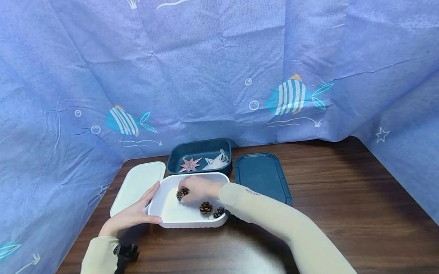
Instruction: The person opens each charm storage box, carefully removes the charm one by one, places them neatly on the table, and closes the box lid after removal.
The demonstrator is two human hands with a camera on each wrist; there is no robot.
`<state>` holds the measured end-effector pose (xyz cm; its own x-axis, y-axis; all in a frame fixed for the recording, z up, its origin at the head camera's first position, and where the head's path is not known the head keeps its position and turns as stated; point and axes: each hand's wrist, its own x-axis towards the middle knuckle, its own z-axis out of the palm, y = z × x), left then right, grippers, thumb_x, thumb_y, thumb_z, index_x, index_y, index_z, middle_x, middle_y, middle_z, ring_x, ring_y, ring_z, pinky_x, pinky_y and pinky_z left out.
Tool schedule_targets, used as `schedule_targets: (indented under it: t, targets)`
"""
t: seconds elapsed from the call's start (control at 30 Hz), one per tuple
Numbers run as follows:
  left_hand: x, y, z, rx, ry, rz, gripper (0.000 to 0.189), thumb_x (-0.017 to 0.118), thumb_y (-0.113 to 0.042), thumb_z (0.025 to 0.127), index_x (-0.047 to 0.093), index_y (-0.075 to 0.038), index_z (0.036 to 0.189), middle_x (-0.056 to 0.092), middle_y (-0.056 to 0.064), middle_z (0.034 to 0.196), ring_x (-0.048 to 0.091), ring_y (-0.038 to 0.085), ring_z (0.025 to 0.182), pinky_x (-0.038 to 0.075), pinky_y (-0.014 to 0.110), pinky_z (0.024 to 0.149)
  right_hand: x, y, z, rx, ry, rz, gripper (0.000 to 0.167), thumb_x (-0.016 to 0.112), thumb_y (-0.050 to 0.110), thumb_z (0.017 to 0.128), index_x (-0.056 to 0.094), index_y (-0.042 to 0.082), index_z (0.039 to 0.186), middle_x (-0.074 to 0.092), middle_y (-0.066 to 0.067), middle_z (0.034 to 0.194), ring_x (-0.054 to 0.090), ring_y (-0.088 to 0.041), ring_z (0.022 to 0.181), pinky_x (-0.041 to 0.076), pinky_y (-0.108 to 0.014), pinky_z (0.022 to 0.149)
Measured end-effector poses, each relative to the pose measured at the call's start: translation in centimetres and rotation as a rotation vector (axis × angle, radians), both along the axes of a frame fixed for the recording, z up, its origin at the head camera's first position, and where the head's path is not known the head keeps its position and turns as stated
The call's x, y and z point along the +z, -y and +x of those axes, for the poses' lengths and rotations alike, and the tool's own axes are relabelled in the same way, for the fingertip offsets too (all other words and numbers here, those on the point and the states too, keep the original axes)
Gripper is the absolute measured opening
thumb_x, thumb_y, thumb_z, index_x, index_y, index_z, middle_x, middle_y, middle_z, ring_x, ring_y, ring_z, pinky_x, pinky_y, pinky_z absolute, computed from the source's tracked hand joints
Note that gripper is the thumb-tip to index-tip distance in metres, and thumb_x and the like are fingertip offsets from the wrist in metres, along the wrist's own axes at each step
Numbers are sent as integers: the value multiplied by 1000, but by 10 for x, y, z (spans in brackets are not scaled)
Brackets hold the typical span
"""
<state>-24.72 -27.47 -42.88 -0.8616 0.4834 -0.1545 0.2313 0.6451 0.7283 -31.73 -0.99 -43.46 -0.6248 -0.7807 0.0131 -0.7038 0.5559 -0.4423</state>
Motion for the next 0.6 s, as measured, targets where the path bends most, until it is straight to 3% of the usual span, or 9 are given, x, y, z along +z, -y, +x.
schedule_targets:
  t: [0.47, 0.6]
  targets:
    - [0, -1, 0, 22, 26, -8, 119, 85, -37, 81, 2, -14, 163, -2, 4, 170, -1, 31, 154, 12, 60, 119, 37, -32, -12, -60, -12, -132, 35, 72, 30, 95, 68, 13, 125, 69, 0, 114, 62, -12, 97, 50, -30, 86]
    - [0, 0, -1, 12, 8, -12, 119, 85, -37, 82, 2, -13, 163, -1, 6, 170, -1, 32, 154, 12, 61, 119, 48, -47, -18, -101, -24, -151, 38, 70, 31, 96, 67, 13, 128, 67, -2, 120, 61, -14, 97, 51, -32, 85]
